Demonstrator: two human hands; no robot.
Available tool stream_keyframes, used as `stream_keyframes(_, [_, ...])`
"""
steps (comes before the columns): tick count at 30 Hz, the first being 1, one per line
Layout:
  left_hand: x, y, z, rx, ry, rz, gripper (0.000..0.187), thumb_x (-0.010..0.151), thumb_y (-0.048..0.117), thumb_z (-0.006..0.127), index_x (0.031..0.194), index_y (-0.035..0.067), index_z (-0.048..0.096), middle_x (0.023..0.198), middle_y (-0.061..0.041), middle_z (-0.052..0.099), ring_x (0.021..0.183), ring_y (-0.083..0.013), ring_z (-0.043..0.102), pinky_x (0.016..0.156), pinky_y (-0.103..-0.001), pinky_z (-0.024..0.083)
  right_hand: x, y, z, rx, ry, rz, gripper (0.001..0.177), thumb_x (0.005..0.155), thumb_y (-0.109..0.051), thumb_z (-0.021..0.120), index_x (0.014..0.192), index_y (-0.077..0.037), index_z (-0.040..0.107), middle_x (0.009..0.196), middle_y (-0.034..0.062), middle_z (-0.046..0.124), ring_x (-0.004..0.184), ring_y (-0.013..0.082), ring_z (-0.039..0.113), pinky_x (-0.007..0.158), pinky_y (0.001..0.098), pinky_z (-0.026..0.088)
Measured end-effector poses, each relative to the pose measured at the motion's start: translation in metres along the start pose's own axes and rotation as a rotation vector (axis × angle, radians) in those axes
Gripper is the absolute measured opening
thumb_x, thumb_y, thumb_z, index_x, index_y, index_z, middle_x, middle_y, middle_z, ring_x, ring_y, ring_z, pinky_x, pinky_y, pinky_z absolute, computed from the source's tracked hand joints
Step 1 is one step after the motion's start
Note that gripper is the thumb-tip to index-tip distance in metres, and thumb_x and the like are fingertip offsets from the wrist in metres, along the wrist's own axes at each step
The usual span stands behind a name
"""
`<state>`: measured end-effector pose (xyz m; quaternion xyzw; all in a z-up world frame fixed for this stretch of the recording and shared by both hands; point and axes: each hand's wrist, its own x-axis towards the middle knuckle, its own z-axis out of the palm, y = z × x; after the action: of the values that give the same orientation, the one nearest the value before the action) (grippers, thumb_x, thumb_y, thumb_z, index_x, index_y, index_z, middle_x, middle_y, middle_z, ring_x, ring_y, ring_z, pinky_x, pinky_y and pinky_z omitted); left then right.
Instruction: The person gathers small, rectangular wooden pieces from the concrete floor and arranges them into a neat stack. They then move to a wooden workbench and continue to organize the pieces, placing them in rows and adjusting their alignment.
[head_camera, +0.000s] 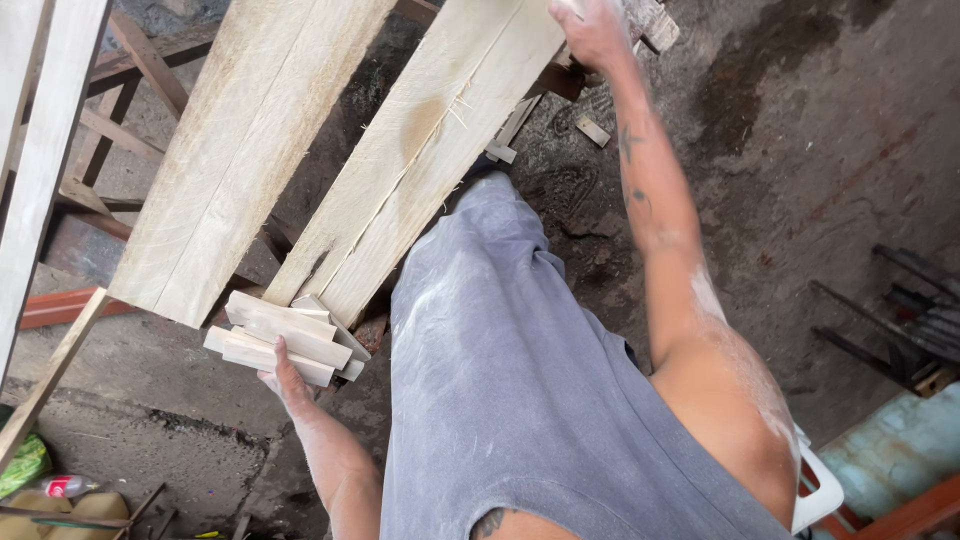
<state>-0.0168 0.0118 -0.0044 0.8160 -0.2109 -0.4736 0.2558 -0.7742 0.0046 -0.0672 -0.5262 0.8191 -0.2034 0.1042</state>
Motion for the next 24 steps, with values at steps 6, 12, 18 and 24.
stream_keyframes(6, [0.007, -0.009, -0.001, 0.074, 0.066, -0.034, 0.105, 0.085, 0.053, 0.078, 0.152, -0.003, 0.021, 0.148, -0.029, 0.047, 0.129, -0.039, 0.058, 0.107, -0.055, 0.052, -0.02, -0.099, -0.026, 1.038, -0.284, 0.287, 0.054, 0.113, -0.044, 0.05, 0.14, 0.001, 0.062, 0.085, 0.0064, 0.068, 0.067, 0.0103, 0.065, 0.062, 0.028, 0.054])
stream_keyframes(12, [0.012, -0.013, -0.004, 0.081, 0.113, -0.031, 0.112, 0.086, 0.064, 0.076, 0.153, -0.003, 0.016, 0.149, -0.032, 0.043, 0.132, -0.0405, 0.057, 0.11, -0.053, 0.052, -0.04, -0.153, -0.042, 1.569, -0.326, 0.413, 0.06, 0.112, -0.046, 0.056, 0.128, 0.011, 0.059, 0.088, 0.0094, 0.068, 0.068, 0.0179, 0.066, 0.053, 0.0307, 0.051])
stream_keyframes(18, [0.008, -0.016, -0.009, 0.135, 0.149, -0.171, 0.123, 0.083, 0.076, 0.062, 0.156, 0.004, -0.005, 0.156, -0.03, 0.02, 0.138, -0.0412, 0.042, 0.112, -0.057, 0.04, -0.05, -0.183, -0.07, 1.54, -0.323, 0.294, 0.06, 0.106, -0.039, 0.07, 0.141, 0.007, 0.057, 0.094, 0.0095, 0.069, 0.076, 0.0172, 0.067, 0.059, 0.0292, 0.05])
stream_keyframes(24, [0.021, -0.026, -0.011, 0.012, 0.106, -0.027, 0.114, 0.094, 0.081, 0.047, 0.159, -0.006, 0.016, 0.159, -0.036, 0.037, 0.143, -0.0436, 0.051, 0.116, -0.056, 0.045, -0.058, -0.187, -0.075, 1.607, -0.346, 0.342, 0.054, 0.105, -0.036, 0.071, 0.14, 0.004, 0.06, 0.095, 0.0076, 0.07, 0.077, 0.0168, 0.068, 0.06, 0.0292, 0.05])
